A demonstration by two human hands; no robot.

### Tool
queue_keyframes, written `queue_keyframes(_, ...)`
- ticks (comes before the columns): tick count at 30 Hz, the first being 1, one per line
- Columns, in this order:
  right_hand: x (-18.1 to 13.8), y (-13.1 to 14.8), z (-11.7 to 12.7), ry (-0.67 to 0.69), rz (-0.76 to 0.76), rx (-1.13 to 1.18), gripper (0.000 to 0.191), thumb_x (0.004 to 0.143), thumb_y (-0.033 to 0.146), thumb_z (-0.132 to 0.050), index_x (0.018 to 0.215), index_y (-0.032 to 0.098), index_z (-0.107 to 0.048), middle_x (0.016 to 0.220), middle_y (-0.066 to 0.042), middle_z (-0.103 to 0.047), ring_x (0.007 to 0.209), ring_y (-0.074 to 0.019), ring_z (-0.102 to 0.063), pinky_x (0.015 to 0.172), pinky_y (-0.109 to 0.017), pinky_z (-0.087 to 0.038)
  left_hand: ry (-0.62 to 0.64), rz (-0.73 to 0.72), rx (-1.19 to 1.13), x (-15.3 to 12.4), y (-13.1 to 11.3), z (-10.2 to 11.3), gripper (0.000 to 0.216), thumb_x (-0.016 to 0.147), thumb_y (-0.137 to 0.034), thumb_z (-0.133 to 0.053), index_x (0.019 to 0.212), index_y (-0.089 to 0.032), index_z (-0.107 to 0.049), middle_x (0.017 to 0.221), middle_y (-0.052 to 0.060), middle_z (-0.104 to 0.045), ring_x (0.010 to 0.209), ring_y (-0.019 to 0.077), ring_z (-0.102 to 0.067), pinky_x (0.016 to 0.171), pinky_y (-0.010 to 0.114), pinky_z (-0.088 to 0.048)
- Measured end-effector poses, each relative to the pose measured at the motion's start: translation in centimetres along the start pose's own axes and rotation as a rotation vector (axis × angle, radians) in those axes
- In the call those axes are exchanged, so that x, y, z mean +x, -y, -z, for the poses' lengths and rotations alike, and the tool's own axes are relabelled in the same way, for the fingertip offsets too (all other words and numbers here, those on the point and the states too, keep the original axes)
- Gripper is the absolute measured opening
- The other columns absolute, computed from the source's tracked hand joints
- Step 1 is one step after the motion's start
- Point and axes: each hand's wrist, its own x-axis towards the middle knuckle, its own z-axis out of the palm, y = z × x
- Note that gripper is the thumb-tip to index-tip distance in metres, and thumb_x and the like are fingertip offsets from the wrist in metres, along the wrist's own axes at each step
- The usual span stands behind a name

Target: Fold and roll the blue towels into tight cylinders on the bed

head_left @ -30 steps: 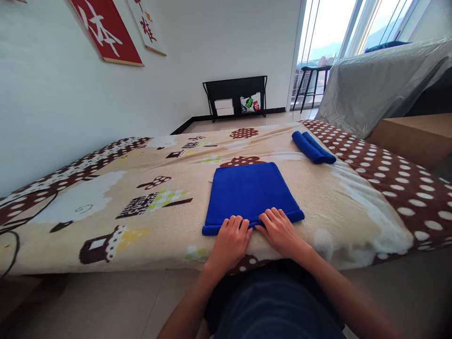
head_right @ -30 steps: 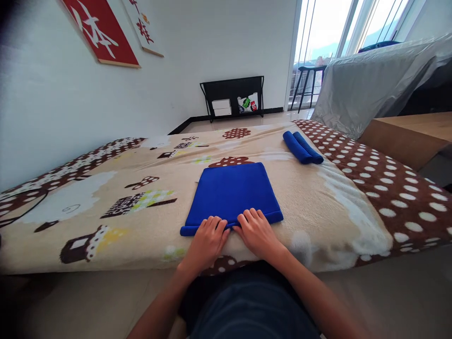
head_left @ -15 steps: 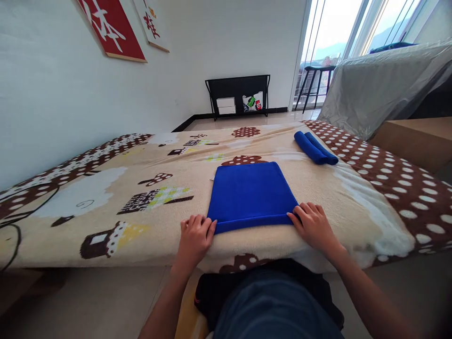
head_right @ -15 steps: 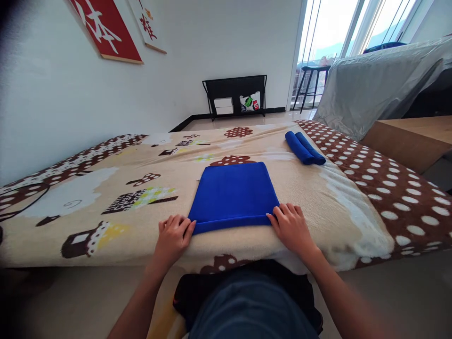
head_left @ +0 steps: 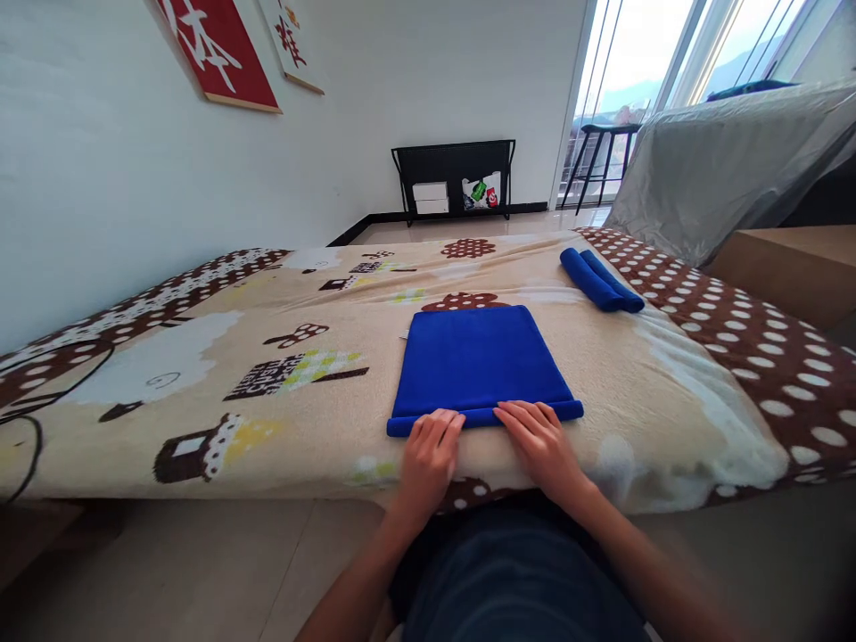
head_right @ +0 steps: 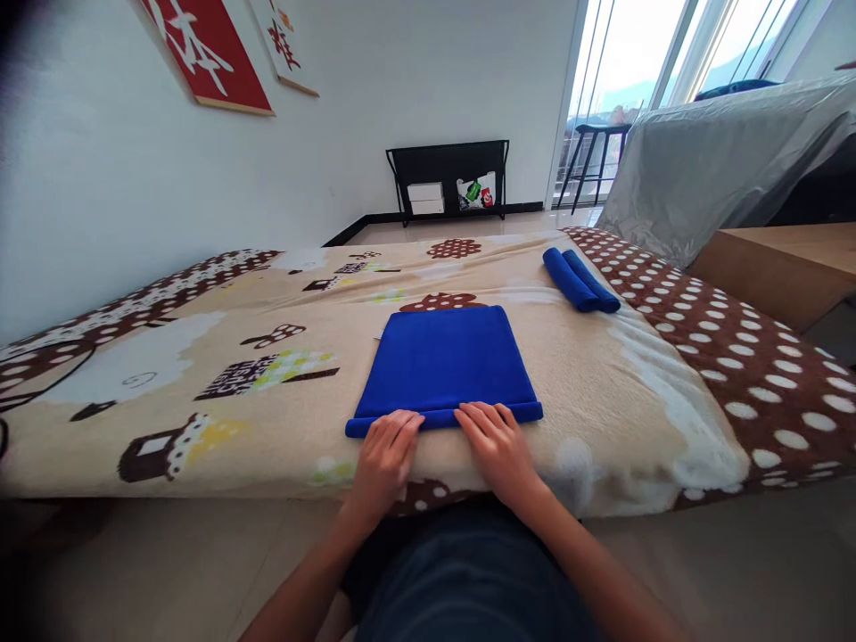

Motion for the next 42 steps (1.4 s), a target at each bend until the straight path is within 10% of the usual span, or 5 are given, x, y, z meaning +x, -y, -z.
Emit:
queue_keyframes(8, -4.2, -3.7, 3.1, 0.012, -0.119, -0.177, 0.053, 0.097, 0.013, -0.043, 0.149, 0.019, -0.045, 0.145, -0.005, -0.055, 0.139, -0.0226, -0.047, 0.12, -0.047, -0.031, -0.035, 0.216, 0.174, -6.7, 4.7, 3.6, 0.048, 0.095, -0.016, -0.055, 0.143, -0.021, -0.051, 0.138, 0.01, -0.062, 0.136, 0.0269, -0.051, 0.119, 0.05, -0.022)
queue_keyframes(17, 1.9, 3.2, -0.2, 0.131, -0.057, 0.031, 0.045, 0.096, 0.017, -0.043, 0.139, 0.015, -0.057, 0.143, -0.008, -0.057, 0.136, -0.022, -0.05, 0.116, -0.044, -0.037, 0.135, -0.034, 0.006, 0.7, -1.7, 0.3, 0.045, 0.096, -0.012, -0.04, 0.139, -0.01, -0.052, 0.14, 0.015, -0.06, 0.135, 0.0236, -0.053, 0.112, 0.042, -0.04)
queue_keyframes(32, -2.8, -7.1, 5.3, 0.249, -0.153, 0.013, 0.048, 0.102, 0.024, -0.038, 0.151, 0.02, -0.038, 0.148, -0.009, -0.052, 0.135, -0.0185, -0.051, 0.114, -0.043, -0.037, 0.131, 0.119, 0.005, -3.7, 5.9, 4.6, 0.039, 0.099, -0.016, -0.045, 0.137, -0.02, -0.053, 0.135, 0.011, -0.064, 0.126, 0.0236, -0.059, 0.108, 0.045, -0.029)
queue_keyframes(42, -3.3, -9.4, 6.8, 0.235, -0.234, 0.134, 0.02, 0.1, 0.037, -0.047, 0.105, 0.023, -0.061, 0.139, -0.009, -0.059, 0.125, -0.0227, -0.058, 0.103, -0.045, -0.045, 0.15, 0.253, -0.186, -2.4, 8.0, 6.3, 0.015, 0.097, -0.03, -0.054, 0.1, -0.025, -0.067, 0.099, 0.002, -0.072, 0.097, 0.0209, -0.063, 0.091, 0.037, -0.042)
